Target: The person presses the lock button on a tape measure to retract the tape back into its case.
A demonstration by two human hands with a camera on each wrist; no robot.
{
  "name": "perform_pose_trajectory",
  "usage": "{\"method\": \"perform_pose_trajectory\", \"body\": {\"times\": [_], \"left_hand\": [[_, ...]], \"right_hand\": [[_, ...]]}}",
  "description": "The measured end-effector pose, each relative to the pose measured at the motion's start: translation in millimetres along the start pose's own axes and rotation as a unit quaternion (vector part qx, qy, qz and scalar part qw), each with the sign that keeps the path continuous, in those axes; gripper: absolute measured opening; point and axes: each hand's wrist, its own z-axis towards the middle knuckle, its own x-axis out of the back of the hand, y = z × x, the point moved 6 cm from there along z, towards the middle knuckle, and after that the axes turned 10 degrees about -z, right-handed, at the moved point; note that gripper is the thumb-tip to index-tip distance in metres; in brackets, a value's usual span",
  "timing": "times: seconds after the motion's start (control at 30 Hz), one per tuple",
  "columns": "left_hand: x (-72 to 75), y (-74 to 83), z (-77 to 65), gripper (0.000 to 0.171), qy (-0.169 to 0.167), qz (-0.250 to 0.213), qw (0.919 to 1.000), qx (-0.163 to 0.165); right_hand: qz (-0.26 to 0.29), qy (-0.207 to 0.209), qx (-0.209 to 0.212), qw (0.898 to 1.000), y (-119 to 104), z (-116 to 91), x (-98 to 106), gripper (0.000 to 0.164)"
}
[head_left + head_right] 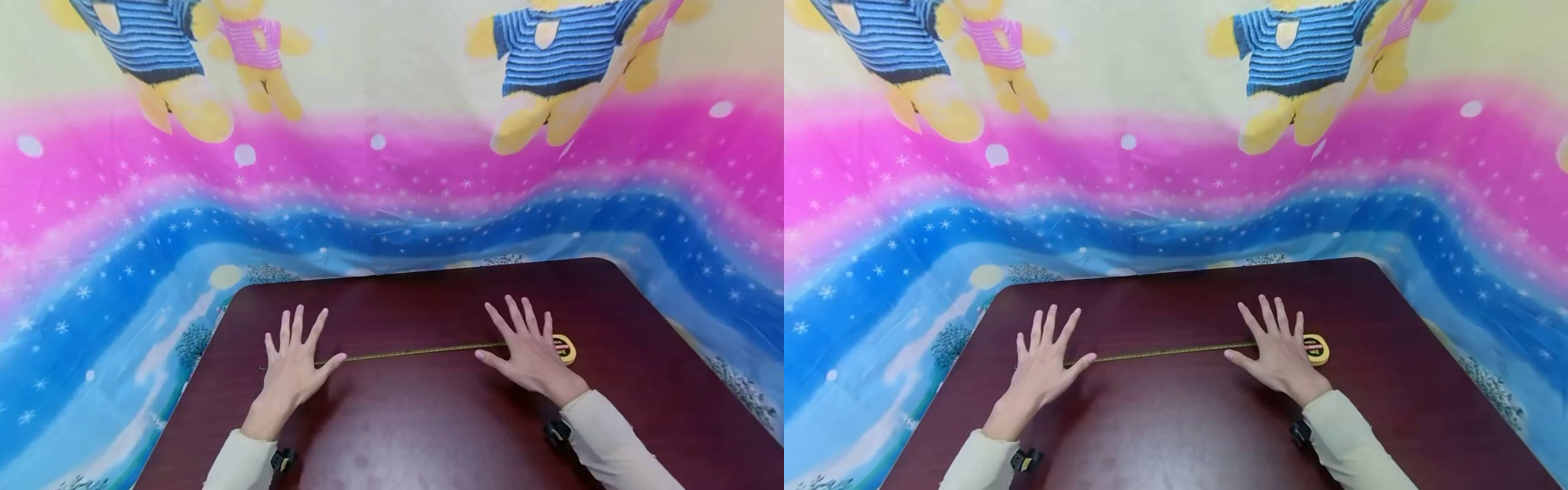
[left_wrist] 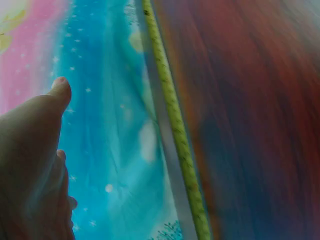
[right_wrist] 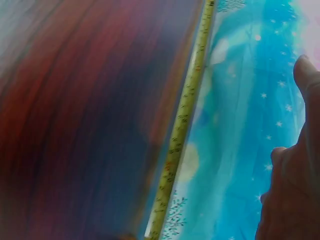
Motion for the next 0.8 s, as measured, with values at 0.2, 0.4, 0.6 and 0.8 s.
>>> {"method": "perform_pose_trajectory", "body": {"times": [0.2,0.4,0.6,0.8], "left_hand": [[7.9,-13.3,1.7,0.09,0.002,0.006,0.9999,-0.013],[15.9,-23.6,0.7,0.089,-0.006,0.012,0.9997,-0.022],[18.6,-30.8,-1.4,0.084,-0.004,0.012,0.9991,-0.042],[22.9,-38.2,-1.5,0.079,0.004,0.003,0.9991,-0.042]], "right_hand": [[-0.003,-0.012,0.003,1.0,13.1,-1.2,0.1,0.094],[-0.016,-0.019,0.013,1.0,22.8,-5.1,3.7,0.094],[-0.016,-0.034,0.016,0.999,32.7,-8.3,7.0,0.091],[-0.007,-0.045,0.019,0.999,41.0,-6.9,9.0,0.09]]}}
